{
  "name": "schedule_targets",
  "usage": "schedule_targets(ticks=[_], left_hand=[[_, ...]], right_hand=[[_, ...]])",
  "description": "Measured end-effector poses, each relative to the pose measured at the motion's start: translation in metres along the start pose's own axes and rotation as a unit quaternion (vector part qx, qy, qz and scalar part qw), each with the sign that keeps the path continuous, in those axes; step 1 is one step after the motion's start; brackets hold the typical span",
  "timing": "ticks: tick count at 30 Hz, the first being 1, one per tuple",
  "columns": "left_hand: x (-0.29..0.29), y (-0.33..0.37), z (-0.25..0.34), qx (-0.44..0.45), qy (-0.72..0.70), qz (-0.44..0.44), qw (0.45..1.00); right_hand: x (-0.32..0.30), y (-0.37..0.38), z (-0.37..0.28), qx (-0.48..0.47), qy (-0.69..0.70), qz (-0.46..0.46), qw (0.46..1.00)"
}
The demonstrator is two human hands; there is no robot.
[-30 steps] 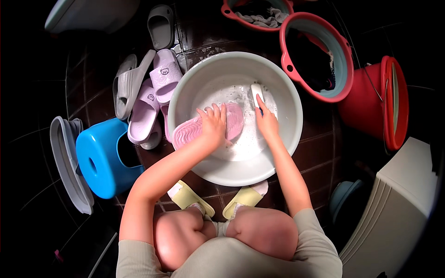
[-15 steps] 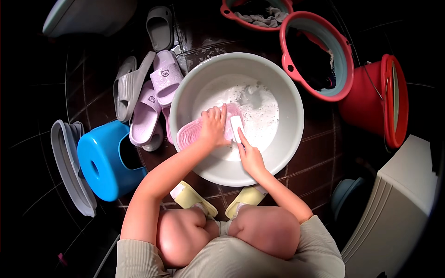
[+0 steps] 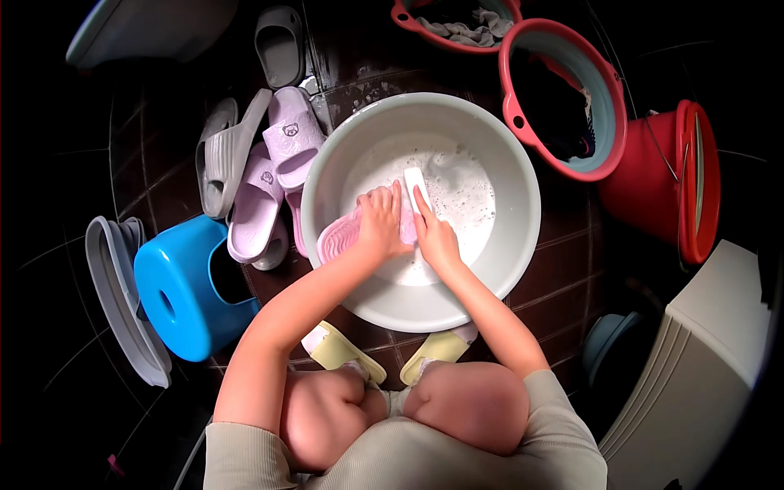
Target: The person cleans slippers by scrubbing them with a handheld brush inside a basin of soapy water.
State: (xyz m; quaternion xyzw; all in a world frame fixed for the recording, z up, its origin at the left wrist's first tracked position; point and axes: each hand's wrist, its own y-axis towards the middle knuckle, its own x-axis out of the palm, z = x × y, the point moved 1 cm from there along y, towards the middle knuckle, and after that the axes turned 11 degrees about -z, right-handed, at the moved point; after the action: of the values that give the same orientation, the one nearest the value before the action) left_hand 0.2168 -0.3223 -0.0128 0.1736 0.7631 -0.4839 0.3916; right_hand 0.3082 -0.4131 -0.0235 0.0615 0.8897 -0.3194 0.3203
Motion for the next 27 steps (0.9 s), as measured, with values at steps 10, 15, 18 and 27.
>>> schedule_targets(ticks=[10, 15, 18, 27], left_hand=[[0.000, -0.002, -0.002, -0.004, 0.018, 0.005, 1.000], [0.004, 0.000, -0.006, 0.019, -0.016, -0.062, 0.998], [0.005, -0.001, -0.007, 0.020, -0.006, -0.083, 0.996], [0.003, 0.000, -0.009, 0.003, 0.008, -0.060, 0.998]], right_hand=[[0.002, -0.012, -0.002, -0.025, 0.054, -0.015, 0.998], [0.004, -0.015, -0.012, 0.024, 0.066, -0.043, 0.997], [0.014, -0.045, 0.002, -0.027, 0.054, -0.051, 0.997], [0.013, -0.054, -0.003, -0.015, 0.073, -0.067, 0.995]])
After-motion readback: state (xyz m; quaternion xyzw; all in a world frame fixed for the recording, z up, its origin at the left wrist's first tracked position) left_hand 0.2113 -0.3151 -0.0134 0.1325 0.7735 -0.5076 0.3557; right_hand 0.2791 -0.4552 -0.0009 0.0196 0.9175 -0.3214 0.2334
